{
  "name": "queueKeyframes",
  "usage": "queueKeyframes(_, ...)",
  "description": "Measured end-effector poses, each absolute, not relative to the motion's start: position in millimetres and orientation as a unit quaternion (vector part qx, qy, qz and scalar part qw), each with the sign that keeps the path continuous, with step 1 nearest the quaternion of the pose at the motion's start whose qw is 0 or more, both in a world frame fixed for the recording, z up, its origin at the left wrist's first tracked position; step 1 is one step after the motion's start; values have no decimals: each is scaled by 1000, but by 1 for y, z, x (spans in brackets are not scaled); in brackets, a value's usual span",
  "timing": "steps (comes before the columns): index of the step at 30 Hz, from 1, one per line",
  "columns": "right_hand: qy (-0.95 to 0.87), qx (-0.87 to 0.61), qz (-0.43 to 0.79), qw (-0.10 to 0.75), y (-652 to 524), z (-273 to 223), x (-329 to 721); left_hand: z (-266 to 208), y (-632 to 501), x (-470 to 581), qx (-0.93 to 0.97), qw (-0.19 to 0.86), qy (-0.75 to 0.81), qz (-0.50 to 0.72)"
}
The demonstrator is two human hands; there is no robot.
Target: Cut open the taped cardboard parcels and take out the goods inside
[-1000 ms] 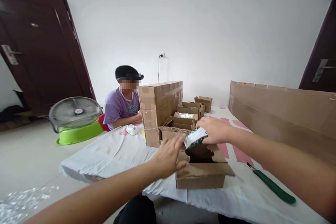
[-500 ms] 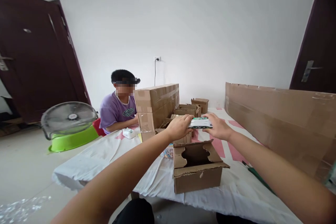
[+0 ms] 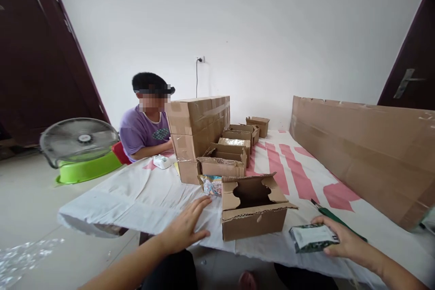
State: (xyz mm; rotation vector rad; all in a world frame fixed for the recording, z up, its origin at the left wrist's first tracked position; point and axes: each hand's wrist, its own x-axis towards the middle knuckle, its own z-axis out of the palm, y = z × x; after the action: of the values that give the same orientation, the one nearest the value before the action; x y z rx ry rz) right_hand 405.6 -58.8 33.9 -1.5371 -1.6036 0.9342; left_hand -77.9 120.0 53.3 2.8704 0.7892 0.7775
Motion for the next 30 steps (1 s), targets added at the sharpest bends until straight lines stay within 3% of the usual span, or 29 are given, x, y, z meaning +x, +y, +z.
queueKeyframes(5, -640, -621, 320, 320, -34, 28, 339, 42, 90, -23, 882, 128, 226, 393)
queueKeyframes(8, -635, -604, 319, 361, -16, 10, 314, 65, 80, -5, 824, 170, 209, 498)
queueKeyframes(11, -617, -590, 302, 423, -9, -13, 310, 97, 91, -1, 793, 157, 284, 516)
queueKeyframes(14, -614, -603, 261, 437, -10, -27, 313, 119, 115, 1, 829, 108, 333, 436)
queueKeyframes(18, -615, -614, 245, 430, -10, -32, 315, 121, 132, 11, 909, 83, 281, 298)
queueKeyframes(24, -617, -631, 236, 407, -9, -36, 318, 116, 128, 17, 914, 89, 278, 282)
queueKeyframes(30, -613, -620, 251, 421, -8, -37, 319, 140, 135, 37, 913, 65, 363, 173)
